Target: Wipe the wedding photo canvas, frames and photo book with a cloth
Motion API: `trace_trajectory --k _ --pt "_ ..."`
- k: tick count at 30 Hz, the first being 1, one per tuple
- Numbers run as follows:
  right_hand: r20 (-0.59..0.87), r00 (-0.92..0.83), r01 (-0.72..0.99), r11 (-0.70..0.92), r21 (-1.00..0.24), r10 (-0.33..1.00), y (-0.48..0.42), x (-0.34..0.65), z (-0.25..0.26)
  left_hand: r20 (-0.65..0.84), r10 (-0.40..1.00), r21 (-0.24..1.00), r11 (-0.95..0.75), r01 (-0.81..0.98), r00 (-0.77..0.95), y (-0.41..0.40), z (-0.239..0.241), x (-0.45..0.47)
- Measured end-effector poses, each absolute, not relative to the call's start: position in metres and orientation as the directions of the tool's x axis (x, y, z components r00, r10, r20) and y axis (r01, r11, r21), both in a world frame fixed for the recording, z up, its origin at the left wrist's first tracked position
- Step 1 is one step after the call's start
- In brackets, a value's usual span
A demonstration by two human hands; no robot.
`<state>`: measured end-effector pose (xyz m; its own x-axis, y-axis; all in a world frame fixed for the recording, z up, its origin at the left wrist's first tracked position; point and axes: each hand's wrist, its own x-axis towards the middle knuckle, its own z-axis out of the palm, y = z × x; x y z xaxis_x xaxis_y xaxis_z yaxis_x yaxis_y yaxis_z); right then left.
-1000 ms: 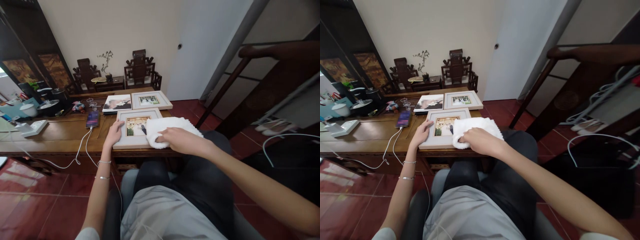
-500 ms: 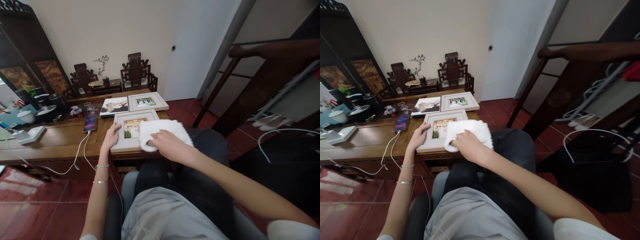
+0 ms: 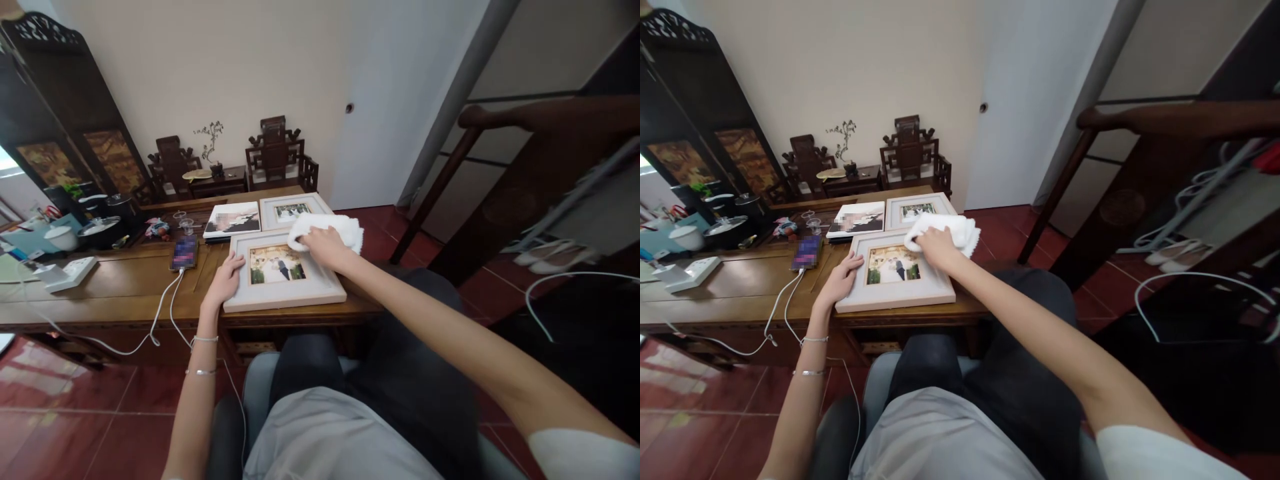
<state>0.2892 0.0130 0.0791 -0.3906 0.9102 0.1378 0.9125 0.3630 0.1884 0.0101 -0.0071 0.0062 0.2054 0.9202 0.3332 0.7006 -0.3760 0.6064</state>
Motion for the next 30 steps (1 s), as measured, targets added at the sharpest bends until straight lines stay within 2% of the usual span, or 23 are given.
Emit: trace_trajectory --k 2,4,7,9,13,16,20,26,30 --pt "0.243 -0.422 0.904 0.385 0.187 0.873 0.032 0.272 0.081 0.345 0.918 0.613 -0.379 0.694 0.196 -0.008 0.006 0.010" --pt "0.316 -0.530 0.848 0.490 0.203 0.787 0.045 0.247 0.079 0.358 0.914 0.619 -0.385 0.684 0.190 -0.008 0.006 0.011" --pt "0.275 -0.732 0.680 0.692 0.242 0.624 0.058 0.210 0.067 0.379 0.904 0.607 -0.404 0.685 0.197 -0.009 0.008 0.011" --pt "0.224 -0.792 0.609 0.759 0.232 0.567 0.063 0.194 0.059 0.379 0.902 0.587 -0.407 0.700 0.207 -0.009 0.009 0.012" --pt "0.162 -0.751 0.660 0.729 0.178 0.640 0.067 0.204 0.056 0.379 0.904 0.577 -0.399 0.713 0.199 -0.009 0.010 0.012" --pt "0.123 -0.642 0.765 0.624 0.160 0.756 0.068 0.240 0.065 0.378 0.907 0.585 -0.391 0.711 0.189 -0.009 0.009 0.013" --pt "0.035 -0.504 0.850 0.489 0.197 0.863 0.063 0.288 0.080 0.380 0.908 0.583 -0.384 0.716 0.178 -0.011 0.010 0.015" --pt "-0.042 -0.546 0.816 0.542 0.202 0.837 0.026 0.309 0.087 0.421 0.892 0.555 -0.399 0.730 0.168 -0.014 0.012 0.016" --pt "-0.098 -0.632 0.760 0.639 0.116 0.769 -0.021 0.317 0.097 0.402 0.904 0.556 -0.367 0.746 0.144 -0.010 0.007 0.013"
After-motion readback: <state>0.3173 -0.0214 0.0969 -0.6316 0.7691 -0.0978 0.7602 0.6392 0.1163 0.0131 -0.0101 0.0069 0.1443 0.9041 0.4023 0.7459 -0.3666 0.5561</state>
